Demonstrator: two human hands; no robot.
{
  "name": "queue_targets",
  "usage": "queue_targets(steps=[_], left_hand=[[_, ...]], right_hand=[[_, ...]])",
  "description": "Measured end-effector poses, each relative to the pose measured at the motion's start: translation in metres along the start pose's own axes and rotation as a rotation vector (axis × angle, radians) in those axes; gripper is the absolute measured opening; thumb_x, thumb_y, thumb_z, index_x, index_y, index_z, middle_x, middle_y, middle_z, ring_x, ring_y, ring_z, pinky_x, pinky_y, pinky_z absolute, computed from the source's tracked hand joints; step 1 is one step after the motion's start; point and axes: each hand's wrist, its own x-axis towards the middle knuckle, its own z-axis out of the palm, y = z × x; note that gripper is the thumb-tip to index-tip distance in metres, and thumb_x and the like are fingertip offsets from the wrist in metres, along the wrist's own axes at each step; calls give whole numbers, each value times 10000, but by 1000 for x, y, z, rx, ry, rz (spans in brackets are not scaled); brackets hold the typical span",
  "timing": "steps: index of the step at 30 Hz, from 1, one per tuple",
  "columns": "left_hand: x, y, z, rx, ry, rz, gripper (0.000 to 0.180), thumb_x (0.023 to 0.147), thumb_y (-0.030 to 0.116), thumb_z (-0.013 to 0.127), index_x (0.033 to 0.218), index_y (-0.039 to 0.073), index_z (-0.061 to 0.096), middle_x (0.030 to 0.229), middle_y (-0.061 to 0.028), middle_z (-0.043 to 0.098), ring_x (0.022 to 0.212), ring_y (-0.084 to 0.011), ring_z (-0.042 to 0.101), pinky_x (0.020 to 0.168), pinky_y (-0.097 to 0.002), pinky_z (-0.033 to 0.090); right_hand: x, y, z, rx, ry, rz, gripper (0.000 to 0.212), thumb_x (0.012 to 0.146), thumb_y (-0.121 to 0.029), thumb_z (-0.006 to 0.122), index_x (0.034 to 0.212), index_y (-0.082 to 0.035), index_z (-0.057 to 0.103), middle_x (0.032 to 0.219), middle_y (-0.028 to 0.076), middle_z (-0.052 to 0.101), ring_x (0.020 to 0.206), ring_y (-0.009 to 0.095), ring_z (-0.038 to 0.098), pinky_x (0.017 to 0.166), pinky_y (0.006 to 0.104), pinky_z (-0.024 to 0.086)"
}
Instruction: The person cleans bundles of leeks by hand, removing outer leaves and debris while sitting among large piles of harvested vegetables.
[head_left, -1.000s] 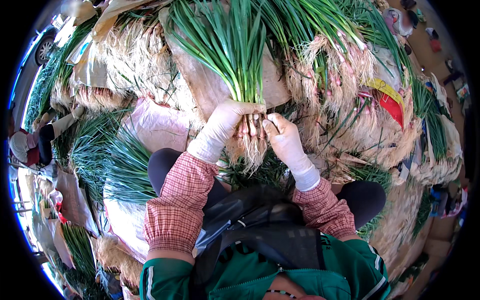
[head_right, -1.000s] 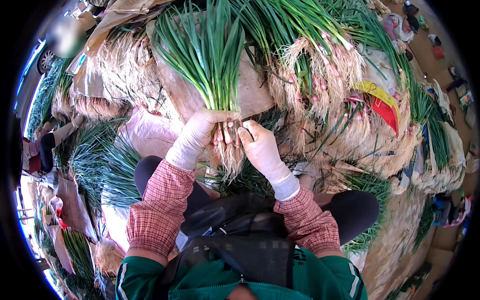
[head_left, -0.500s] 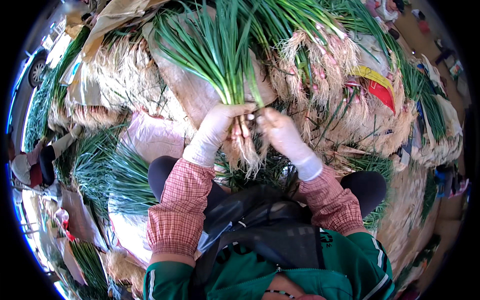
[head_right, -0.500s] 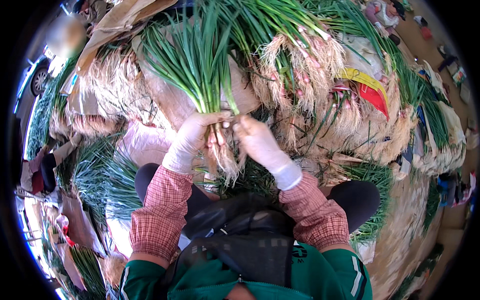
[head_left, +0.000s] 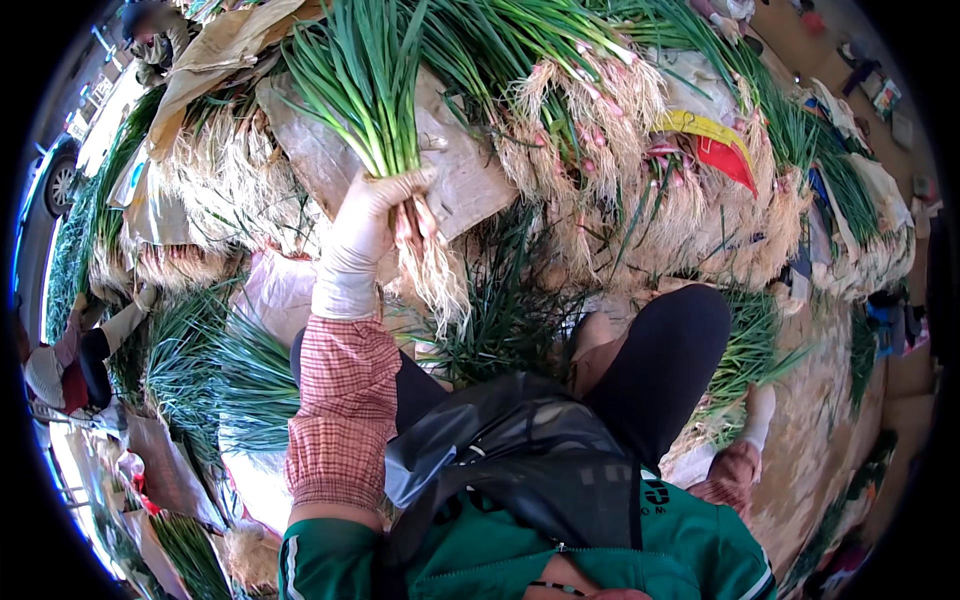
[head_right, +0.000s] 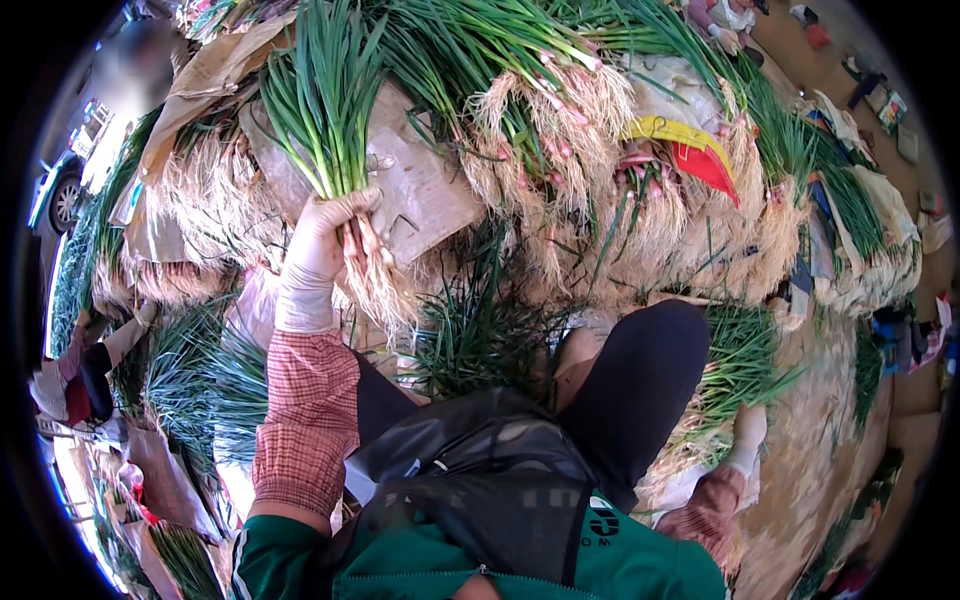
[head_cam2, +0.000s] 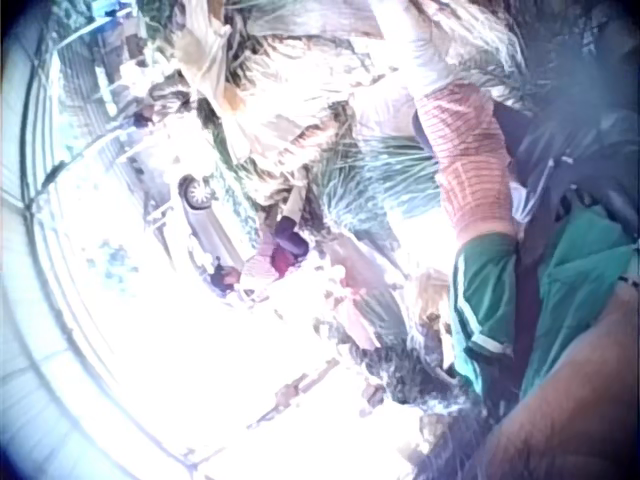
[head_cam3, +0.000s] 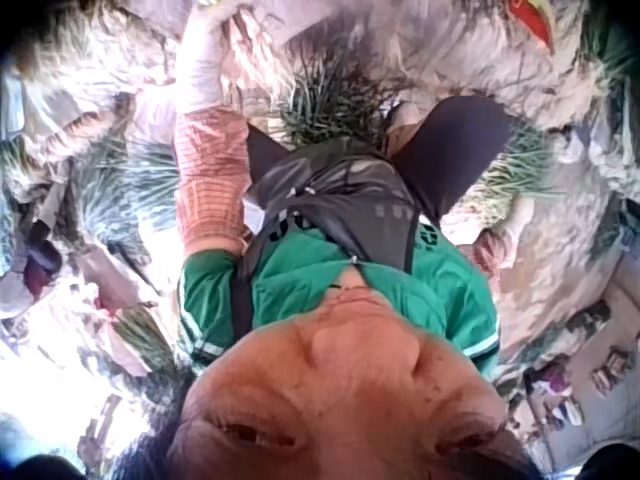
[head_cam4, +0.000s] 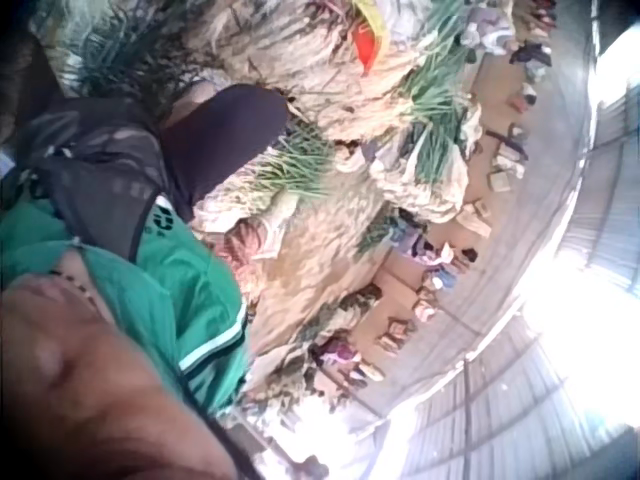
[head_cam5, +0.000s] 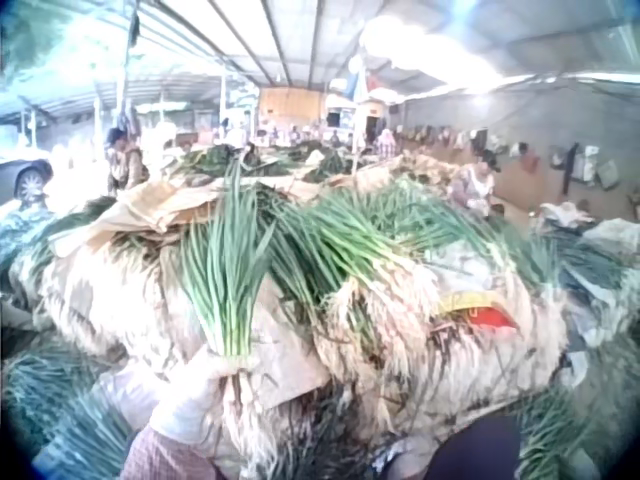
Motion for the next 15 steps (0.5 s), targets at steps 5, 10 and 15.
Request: queue_targets(steps=[5,10,15], left_hand=[[11,-19,-20,-313,67,-166,309,871,23,466,1149,-99,524,901,-205,646,638,-277,651,592,-344,580],[15,-62,-33,-386,52,-243,298,860,65,470,1106,-78,559,812,-140,630,634,-274,657,509,-348,549],[13,-48,-8,-330,147,-254,210,856,141,632,974,-31,608,647,-80,599,456,-230,612,380,-322,500]], right_hand=[[20,-182,-6,339,91,-270,386,941,-165,520,1271,34,528,1279,172,572,1171,247,545,988,314,400],[-21,-456,52,656,-499,-958,309,904,-56,502,1193,-64,611,1130,141,645,1044,228,618,912,304,459],[-6,-587,152,27,-276,-833,276,908,-275,511,1040,-74,647,921,165,681,862,363,647,783,430,513]])
